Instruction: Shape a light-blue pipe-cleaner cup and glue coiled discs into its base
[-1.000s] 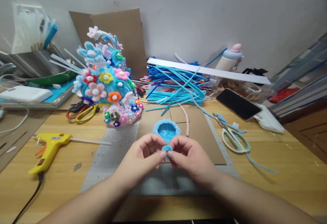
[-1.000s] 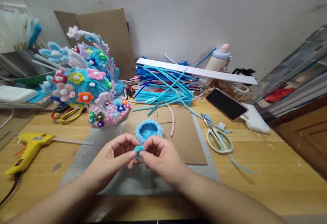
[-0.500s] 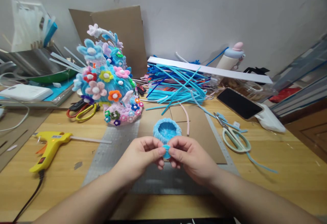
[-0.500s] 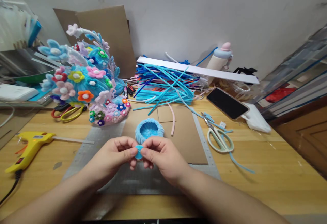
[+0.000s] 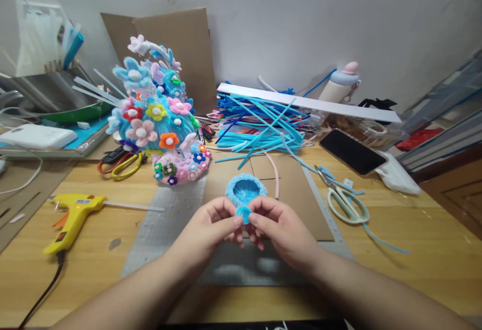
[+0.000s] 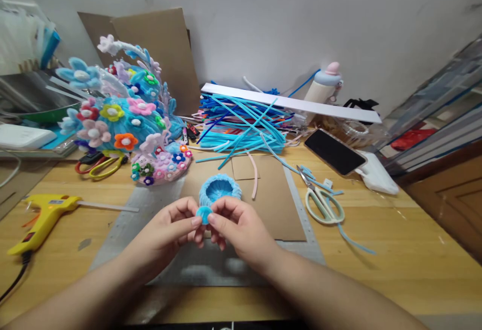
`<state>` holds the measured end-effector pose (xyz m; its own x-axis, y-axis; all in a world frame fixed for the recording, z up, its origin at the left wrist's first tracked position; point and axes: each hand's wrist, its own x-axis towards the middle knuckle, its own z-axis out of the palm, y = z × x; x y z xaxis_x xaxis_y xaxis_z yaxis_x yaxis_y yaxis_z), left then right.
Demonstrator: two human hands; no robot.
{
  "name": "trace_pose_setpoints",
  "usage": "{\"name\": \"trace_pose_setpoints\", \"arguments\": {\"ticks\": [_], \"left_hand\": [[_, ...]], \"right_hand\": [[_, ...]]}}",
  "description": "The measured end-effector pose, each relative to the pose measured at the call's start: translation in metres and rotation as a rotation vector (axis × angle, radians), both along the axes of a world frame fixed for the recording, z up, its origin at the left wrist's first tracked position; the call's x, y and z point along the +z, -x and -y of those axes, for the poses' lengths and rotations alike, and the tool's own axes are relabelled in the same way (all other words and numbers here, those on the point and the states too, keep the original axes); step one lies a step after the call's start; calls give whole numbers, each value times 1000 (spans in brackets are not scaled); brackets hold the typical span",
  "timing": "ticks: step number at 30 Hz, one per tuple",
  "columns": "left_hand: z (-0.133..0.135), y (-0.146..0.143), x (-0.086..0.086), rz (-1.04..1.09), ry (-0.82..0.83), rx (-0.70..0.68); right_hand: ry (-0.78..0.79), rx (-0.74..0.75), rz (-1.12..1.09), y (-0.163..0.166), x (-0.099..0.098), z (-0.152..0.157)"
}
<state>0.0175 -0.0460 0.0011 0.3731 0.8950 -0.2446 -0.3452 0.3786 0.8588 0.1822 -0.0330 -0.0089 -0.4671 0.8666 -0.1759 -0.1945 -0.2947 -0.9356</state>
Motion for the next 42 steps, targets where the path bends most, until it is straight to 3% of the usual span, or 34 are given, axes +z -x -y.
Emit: {"name": "trace_pose_setpoints", "arguments": {"ticks": [5, 11, 15, 18, 21, 23, 27, 33, 38, 42], "left_hand": [[0, 2, 9, -188, -133, -20], [3, 6, 13, -237, -167, -64], [2, 5, 12, -266, -176, -56], [-5, 5, 5, -375, -235, 82], [-16, 6, -10, -665, -379, 288], [-23, 4, -20, -802, -413, 296], [-33, -5, -32, -683, -369, 137], [-29, -14, -37, -476, -203, 113], [-20, -15, -46, -497, -380, 137], [-17, -16, -47, -518, -398, 128]], "right_hand": [[-103, 13, 166, -1, 9, 5], [-542, -4, 346, -8, 11, 19], [-632, -15, 410, -11, 14, 14], [-638, -147, 485, -16, 17, -7], [-698, -221, 631, -23, 11, -33], [-635, -224, 699, -25, 1, -45], [-582, -132, 756, -22, -15, -50], [-725, -118, 921, -18, -17, -43], [-786, -88, 1150, -17, -9, -38], [-857, -63, 1311, -14, -2, -35]]}}
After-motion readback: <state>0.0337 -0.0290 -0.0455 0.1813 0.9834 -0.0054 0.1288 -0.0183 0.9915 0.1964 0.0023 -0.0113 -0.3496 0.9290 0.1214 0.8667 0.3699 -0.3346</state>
